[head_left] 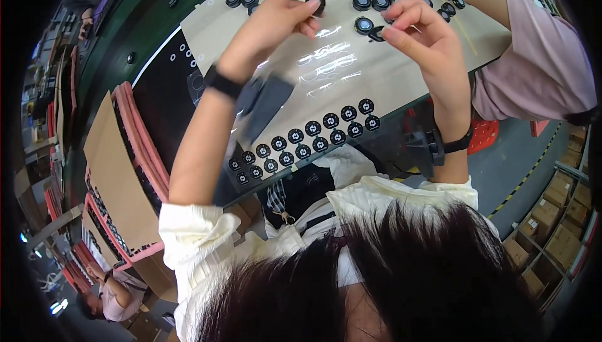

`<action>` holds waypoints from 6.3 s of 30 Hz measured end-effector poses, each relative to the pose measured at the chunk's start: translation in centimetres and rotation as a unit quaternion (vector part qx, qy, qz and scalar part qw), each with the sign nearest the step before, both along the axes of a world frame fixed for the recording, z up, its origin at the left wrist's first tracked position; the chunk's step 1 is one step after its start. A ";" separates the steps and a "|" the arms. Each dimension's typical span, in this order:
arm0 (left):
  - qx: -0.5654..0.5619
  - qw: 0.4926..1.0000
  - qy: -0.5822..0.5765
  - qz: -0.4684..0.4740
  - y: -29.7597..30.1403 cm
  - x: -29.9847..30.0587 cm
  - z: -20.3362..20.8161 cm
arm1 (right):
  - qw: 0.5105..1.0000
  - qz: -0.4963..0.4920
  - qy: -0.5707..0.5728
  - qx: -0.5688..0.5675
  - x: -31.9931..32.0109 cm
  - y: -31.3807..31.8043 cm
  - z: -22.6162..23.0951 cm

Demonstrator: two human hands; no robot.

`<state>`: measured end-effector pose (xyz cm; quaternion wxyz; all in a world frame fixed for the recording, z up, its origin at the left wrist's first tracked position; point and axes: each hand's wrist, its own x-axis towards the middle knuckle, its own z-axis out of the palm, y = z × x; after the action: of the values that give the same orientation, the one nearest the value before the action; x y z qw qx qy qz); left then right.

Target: The person picks up a small black electronic component, peels a circular sticker from a plastic sheet, and presses it onto the component's back. After turning the component over, they place it onto a cardboard sheet and repeat the process.

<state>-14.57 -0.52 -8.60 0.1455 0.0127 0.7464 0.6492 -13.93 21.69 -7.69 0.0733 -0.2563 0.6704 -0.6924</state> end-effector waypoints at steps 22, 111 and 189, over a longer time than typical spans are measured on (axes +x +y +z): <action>0.092 0.931 0.247 0.254 2.2 14.3 8.2 | 0.888 0.292 -0.341 -0.098 3.9 -6.7 8.6; -0.458 0.756 -0.164 0.438 -56.5 48.5 0.5 | 0.974 -0.133 -0.005 0.183 3.5 3.4 -4.3; -0.414 0.758 0.164 0.476 -0.8 25.3 -5.9 | 0.974 -0.087 0.003 0.208 8.1 -0.2 -9.1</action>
<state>10.69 -1.37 -14.48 -0.3156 -0.2998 0.8648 0.2502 -5.84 21.45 -16.74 0.0621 -0.1785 0.8195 -0.5411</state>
